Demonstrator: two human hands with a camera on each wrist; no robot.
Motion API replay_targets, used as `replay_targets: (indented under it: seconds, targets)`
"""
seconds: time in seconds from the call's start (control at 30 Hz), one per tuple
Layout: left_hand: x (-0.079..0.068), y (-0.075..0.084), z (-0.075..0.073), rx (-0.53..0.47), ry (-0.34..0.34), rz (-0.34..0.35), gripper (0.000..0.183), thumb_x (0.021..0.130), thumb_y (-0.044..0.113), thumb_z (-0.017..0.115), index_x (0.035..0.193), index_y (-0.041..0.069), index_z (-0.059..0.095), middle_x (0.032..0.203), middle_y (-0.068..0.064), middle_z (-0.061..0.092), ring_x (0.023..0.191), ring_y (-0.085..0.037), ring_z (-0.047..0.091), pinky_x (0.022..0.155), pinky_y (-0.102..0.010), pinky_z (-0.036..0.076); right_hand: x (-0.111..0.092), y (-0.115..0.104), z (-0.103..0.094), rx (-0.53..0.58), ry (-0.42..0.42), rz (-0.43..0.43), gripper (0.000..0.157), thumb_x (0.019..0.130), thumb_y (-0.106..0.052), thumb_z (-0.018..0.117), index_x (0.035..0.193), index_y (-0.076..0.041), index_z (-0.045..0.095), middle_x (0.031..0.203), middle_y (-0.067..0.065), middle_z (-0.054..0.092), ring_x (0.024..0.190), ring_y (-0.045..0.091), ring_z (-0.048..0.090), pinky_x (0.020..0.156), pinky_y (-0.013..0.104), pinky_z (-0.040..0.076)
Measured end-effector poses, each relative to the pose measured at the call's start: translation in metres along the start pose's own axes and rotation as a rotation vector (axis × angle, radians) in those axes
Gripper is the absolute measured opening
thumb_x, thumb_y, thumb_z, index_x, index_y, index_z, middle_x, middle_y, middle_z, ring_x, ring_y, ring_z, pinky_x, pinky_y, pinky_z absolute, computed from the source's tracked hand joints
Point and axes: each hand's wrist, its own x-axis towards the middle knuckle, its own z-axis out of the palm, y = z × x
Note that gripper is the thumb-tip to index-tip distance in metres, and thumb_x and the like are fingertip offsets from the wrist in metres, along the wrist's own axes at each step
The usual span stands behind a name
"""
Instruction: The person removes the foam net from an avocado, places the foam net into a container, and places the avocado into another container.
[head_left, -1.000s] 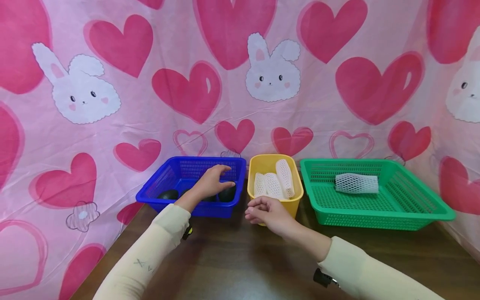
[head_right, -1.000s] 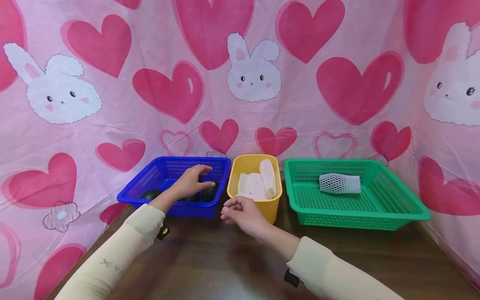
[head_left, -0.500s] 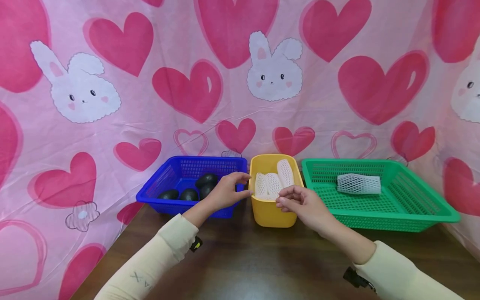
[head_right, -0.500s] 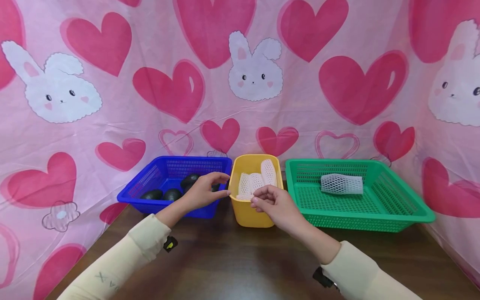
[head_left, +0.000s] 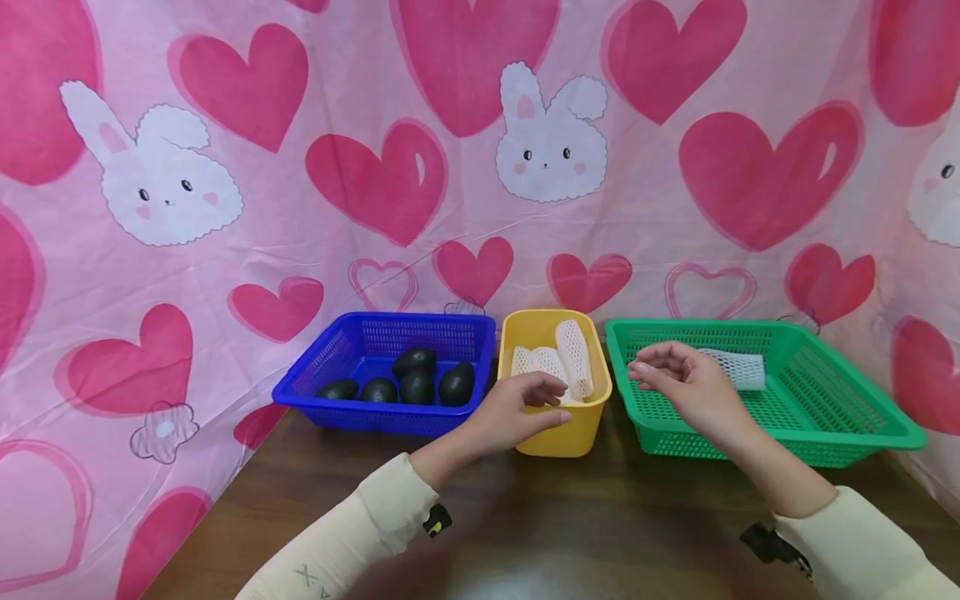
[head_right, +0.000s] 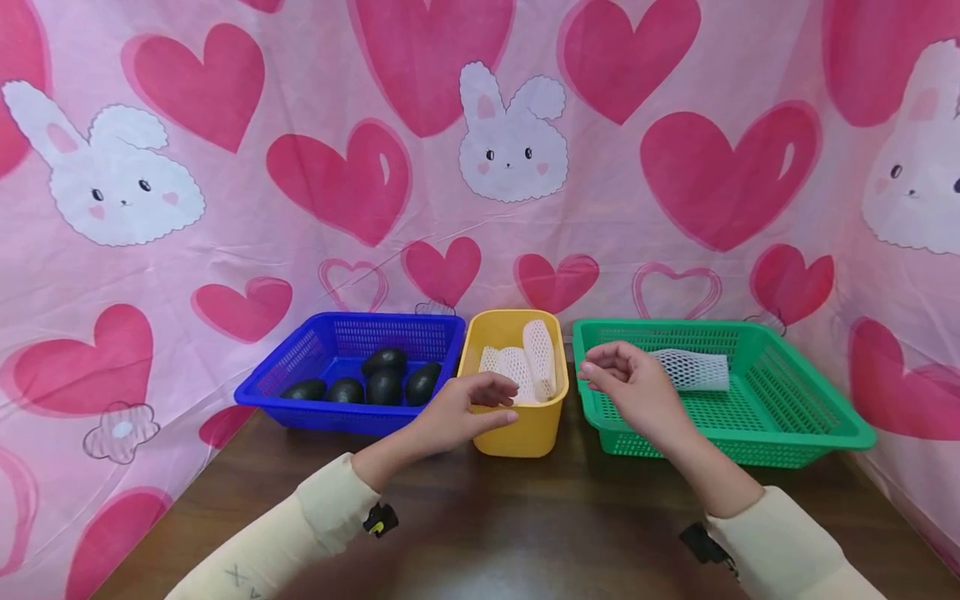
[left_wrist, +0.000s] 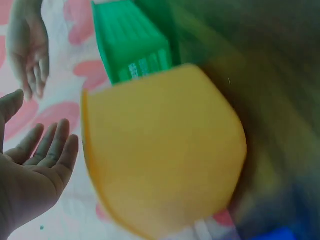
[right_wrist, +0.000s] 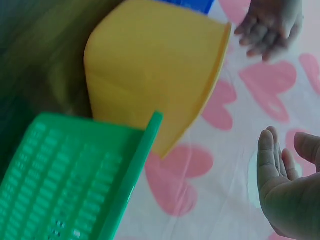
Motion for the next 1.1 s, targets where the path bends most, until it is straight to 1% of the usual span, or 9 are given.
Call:
replay_targets:
  seconds: [0.17,0.4,0.5,0.63,0.73,0.8,0.87,0.97,1.1]
  targets:
    - [0.001,0.002,0.026,-0.067,-0.065,-0.003,0.034,0.088,0.02,0.074,0.115,0.002,0.065,0.106,-0.008,0.069,0.089,-0.003,0.062,0.081,-0.021,0.051,0.004,0.012,-0.016,-0.05,0.051,-0.014,0.039,0.096,-0.033,0.062,0.116,0.001,0.058,0.11,0.022,0.066,0.088,0.006,0.068,0.074,0.02,0.053]
    - [0.005,0.001,0.057,-0.112,-0.116,-0.091,0.026,0.089,0.023,0.072,0.11,0.008,0.067,0.095,0.009,0.067,0.085,-0.001,0.06,0.077,-0.018,0.05,0.008,0.033,-0.034,-0.14,0.109,0.006,0.043,0.095,-0.037,0.061,0.116,0.0,0.06,0.105,0.016,0.068,0.083,0.0,0.066,0.071,0.018,0.053]
    - [0.01,0.002,0.069,-0.126,-0.138,-0.13,0.028,0.09,0.026,0.071,0.111,0.009,0.067,0.094,0.012,0.066,0.084,-0.001,0.06,0.075,-0.018,0.05,0.011,0.043,-0.042,-0.206,0.137,0.014,0.042,0.096,-0.039,0.06,0.115,-0.002,0.061,0.105,0.017,0.068,0.082,0.001,0.065,0.068,0.019,0.052]
    - [0.017,0.002,0.084,-0.142,-0.139,-0.226,0.033,0.09,0.03,0.071,0.115,0.008,0.066,0.093,0.013,0.065,0.082,-0.002,0.06,0.072,-0.019,0.051,0.016,0.053,-0.052,-0.29,0.16,0.034,0.043,0.097,-0.04,0.058,0.115,-0.002,0.062,0.108,0.021,0.066,0.091,0.021,0.064,0.066,0.022,0.05]
    - [0.022,0.001,0.093,-0.18,-0.131,-0.316,0.038,0.09,0.031,0.071,0.118,0.007,0.064,0.091,0.01,0.064,0.08,-0.006,0.061,0.071,-0.021,0.051,0.019,0.06,-0.058,-0.326,0.149,0.048,0.044,0.098,-0.039,0.056,0.117,0.0,0.06,0.111,0.023,0.064,0.1,0.035,0.06,0.069,0.027,0.049]
    - [0.026,0.001,0.098,-0.228,-0.127,-0.373,0.041,0.09,0.031,0.07,0.122,0.005,0.063,0.091,0.009,0.064,0.081,-0.01,0.063,0.072,-0.024,0.052,0.021,0.064,-0.062,-0.348,0.137,0.052,0.044,0.099,-0.038,0.056,0.118,0.002,0.059,0.113,0.025,0.063,0.102,0.039,0.059,0.071,0.035,0.05]
    - [0.03,0.0,0.103,-0.307,-0.113,-0.419,0.043,0.09,0.028,0.07,0.124,0.004,0.061,0.092,0.006,0.065,0.084,-0.016,0.065,0.076,-0.029,0.054,0.023,0.068,-0.066,-0.369,0.126,0.054,0.044,0.099,-0.035,0.055,0.119,0.004,0.057,0.113,0.027,0.062,0.103,0.041,0.058,0.074,0.043,0.051]
    - [0.035,-0.001,0.11,-0.429,-0.092,-0.449,0.044,0.091,0.024,0.069,0.126,0.0,0.058,0.096,0.001,0.067,0.091,-0.023,0.067,0.082,-0.035,0.054,0.027,0.074,-0.071,-0.399,0.113,0.063,0.043,0.099,-0.032,0.056,0.12,0.006,0.056,0.113,0.03,0.06,0.103,0.043,0.057,0.077,0.054,0.05]
    - [0.041,-0.006,0.119,-0.552,-0.069,-0.464,0.039,0.094,0.021,0.066,0.124,-0.002,0.057,0.102,-0.009,0.068,0.095,-0.025,0.068,0.084,-0.039,0.054,0.034,0.081,-0.077,-0.442,0.062,0.095,0.05,0.099,-0.034,0.056,0.123,0.009,0.051,0.118,0.033,0.057,0.108,0.048,0.053,0.08,0.057,0.048]
